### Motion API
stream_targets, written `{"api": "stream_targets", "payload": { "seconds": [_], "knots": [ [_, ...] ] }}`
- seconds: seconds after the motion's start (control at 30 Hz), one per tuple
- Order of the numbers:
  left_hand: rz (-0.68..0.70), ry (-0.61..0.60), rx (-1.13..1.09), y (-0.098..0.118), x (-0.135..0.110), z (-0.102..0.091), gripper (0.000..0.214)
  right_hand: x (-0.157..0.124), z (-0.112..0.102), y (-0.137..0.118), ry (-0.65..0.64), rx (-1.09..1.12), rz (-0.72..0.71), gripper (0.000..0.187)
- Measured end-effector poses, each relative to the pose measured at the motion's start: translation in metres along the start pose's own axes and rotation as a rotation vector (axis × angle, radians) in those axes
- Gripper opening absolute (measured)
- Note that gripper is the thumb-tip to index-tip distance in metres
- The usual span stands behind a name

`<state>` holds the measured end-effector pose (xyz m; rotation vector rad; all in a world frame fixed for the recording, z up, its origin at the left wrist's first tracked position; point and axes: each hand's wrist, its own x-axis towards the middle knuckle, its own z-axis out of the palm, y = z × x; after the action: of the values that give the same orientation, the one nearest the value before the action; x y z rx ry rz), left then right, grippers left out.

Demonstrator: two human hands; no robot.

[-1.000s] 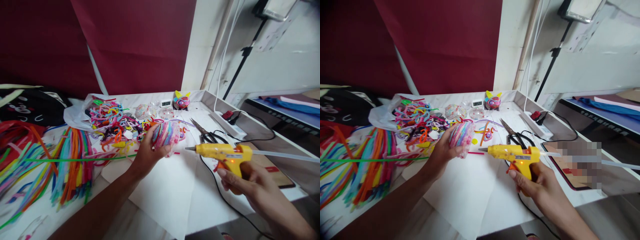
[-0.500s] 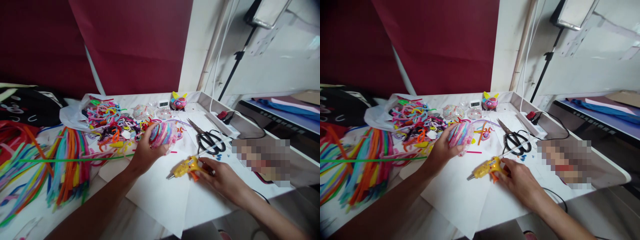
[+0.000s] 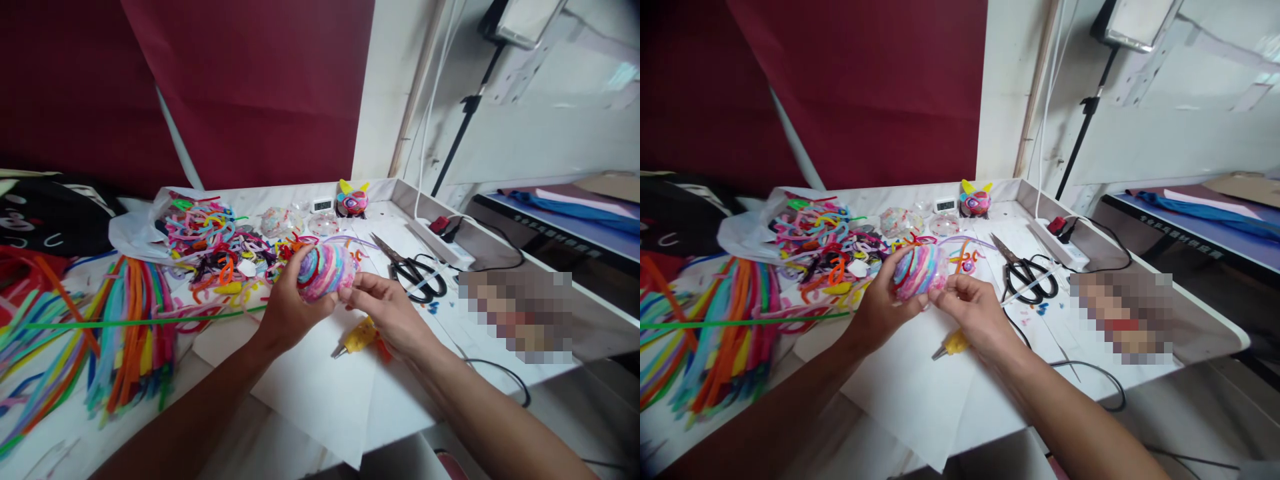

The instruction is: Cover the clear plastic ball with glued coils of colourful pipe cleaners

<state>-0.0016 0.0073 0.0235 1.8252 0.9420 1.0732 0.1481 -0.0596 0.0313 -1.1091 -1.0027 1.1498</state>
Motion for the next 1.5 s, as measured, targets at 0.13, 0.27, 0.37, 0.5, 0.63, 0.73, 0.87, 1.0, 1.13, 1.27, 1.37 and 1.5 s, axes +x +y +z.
{"api": "stream_targets", "payload": {
  "seconds": [0.13,0.27,0.37,0.5,0.63,0.73,0.87,1.0,1.13,1.27,1.37,1.5],
  "knots": [
    [-0.015,0.011,-0.017,-0.001,0.000,0.001,0.082,0.000,0.002,0.003,0.013,0.056,-0.018,0.015],
    [0.005,0.026,0.006,-0.003,0.000,0.002,0.081,0.002,0.002,0.004,0.026,0.063,-0.036,0.014],
    [0.018,0.044,0.021,-0.005,0.000,0.004,0.081,0.005,0.003,0.007,0.053,0.040,-0.049,0.015],
    [0.016,0.066,0.035,-0.009,0.002,0.005,0.080,0.008,0.005,0.012,0.082,0.035,-0.061,0.015],
    [-0.002,0.090,0.026,-0.011,0.003,0.006,0.080,0.013,0.008,0.014,0.099,0.049,-0.075,0.012],
    [-0.040,0.125,0.038,-0.011,0.004,0.007,0.079,0.016,0.011,0.016,0.097,0.077,-0.076,0.010],
    [-0.065,0.167,0.071,-0.014,0.005,0.007,0.077,0.023,0.015,0.023,0.080,0.131,-0.060,0.009],
    [-0.118,0.149,0.069,-0.021,0.008,0.008,0.076,0.029,0.016,0.031,0.107,0.198,-0.042,0.010],
    [-0.138,0.055,-0.093,-0.025,0.009,0.008,0.077,0.034,0.012,0.032,0.140,0.286,-0.045,0.012],
    [-0.130,0.041,-0.379,-0.026,0.009,0.010,0.067,0.036,0.004,0.029,0.169,0.379,-0.066,0.011],
    [-0.150,0.182,-0.410,-0.033,0.011,0.010,0.060,0.034,-0.001,0.025,0.187,0.446,-0.074,0.010],
    [-0.131,0.350,-0.379,-0.049,0.015,0.008,0.044,0.033,-0.007,0.020,0.194,0.533,-0.103,0.014]
  ]
}}
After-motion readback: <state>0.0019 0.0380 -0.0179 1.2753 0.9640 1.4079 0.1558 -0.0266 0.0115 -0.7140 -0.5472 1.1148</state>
